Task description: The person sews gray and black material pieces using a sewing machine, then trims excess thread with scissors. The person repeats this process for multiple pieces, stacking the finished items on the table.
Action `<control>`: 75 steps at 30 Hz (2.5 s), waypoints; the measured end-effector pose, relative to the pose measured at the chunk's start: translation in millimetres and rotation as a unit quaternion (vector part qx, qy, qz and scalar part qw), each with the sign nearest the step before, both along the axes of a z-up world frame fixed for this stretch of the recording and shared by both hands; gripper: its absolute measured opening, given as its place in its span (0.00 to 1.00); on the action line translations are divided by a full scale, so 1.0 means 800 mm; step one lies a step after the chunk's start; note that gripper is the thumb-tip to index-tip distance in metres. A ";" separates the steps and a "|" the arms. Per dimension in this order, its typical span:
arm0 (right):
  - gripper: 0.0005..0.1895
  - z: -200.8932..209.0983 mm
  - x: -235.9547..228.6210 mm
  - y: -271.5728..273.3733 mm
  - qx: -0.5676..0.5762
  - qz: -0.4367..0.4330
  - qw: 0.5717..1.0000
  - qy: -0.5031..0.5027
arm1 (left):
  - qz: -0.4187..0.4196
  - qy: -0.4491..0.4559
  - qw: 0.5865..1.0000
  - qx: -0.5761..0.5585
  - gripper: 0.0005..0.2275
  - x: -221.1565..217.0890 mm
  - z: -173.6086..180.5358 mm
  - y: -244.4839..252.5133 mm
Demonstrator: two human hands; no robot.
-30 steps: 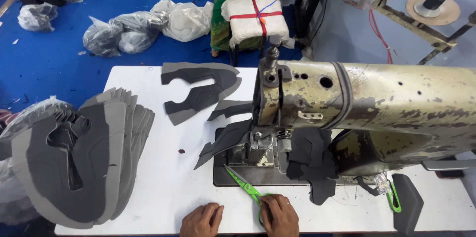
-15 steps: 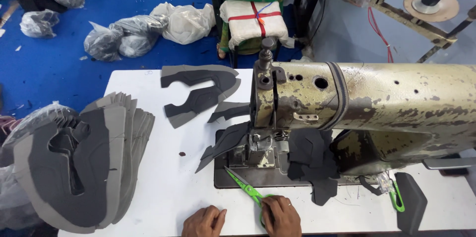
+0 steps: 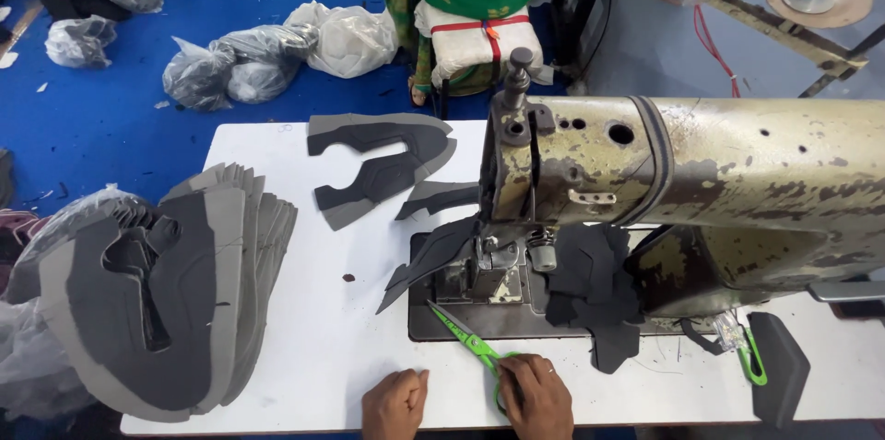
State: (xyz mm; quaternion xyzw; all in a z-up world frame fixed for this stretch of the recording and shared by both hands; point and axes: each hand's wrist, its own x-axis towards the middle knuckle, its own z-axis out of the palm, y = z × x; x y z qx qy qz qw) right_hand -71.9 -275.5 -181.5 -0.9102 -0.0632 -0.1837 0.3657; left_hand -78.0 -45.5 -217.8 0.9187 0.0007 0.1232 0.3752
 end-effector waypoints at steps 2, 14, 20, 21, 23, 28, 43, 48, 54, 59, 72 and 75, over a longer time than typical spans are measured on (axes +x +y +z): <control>0.11 0.004 0.000 0.001 0.004 0.001 1.000 0.003 | -0.016 -0.005 0.999 -0.050 0.20 -0.001 -0.013 -0.018; 0.10 0.011 0.000 0.002 0.012 0.001 1.000 0.016 | -0.191 0.041 0.969 -0.152 0.23 0.000 0.014 -0.053; 0.08 0.006 0.010 0.010 -0.021 -0.029 0.998 0.061 | -0.249 0.075 0.956 -0.136 0.17 -0.012 -0.040 -0.052; 0.08 0.003 0.013 0.013 -0.038 -0.038 0.997 0.047 | -0.301 0.053 0.942 -0.138 0.13 -0.012 -0.058 -0.052; 0.08 0.006 0.018 0.013 -0.038 -0.037 0.997 0.052 | -0.347 0.038 0.931 -0.111 0.10 -0.006 -0.070 -0.058; 0.07 0.017 0.016 0.014 -0.028 -0.023 0.999 0.038 | -0.405 0.054 0.912 -0.039 0.07 -0.004 -0.046 -0.061; 0.06 0.006 0.022 0.010 0.006 -0.046 0.998 0.030 | -0.338 0.101 0.934 -0.059 0.20 0.001 0.015 -0.072; 0.06 0.018 0.021 0.012 0.013 -0.033 0.999 0.028 | -0.344 0.141 0.926 -0.062 0.18 0.000 0.033 -0.071; 0.07 0.017 0.019 0.012 0.018 -0.036 0.999 0.025 | -0.357 0.134 0.923 -0.044 0.17 -0.001 0.023 -0.071; 0.06 0.018 0.019 0.007 0.071 -0.041 0.995 0.060 | -0.354 0.106 0.929 -0.028 0.14 -0.005 0.014 -0.073; 0.12 0.019 0.156 -0.054 0.036 -0.125 0.990 -0.052 | -0.325 0.045 0.945 0.008 0.12 -0.005 0.020 -0.079; 0.16 -0.002 0.170 -0.054 -0.089 -0.185 0.978 0.028 | -0.323 0.037 0.946 0.007 0.12 -0.007 0.000 -0.079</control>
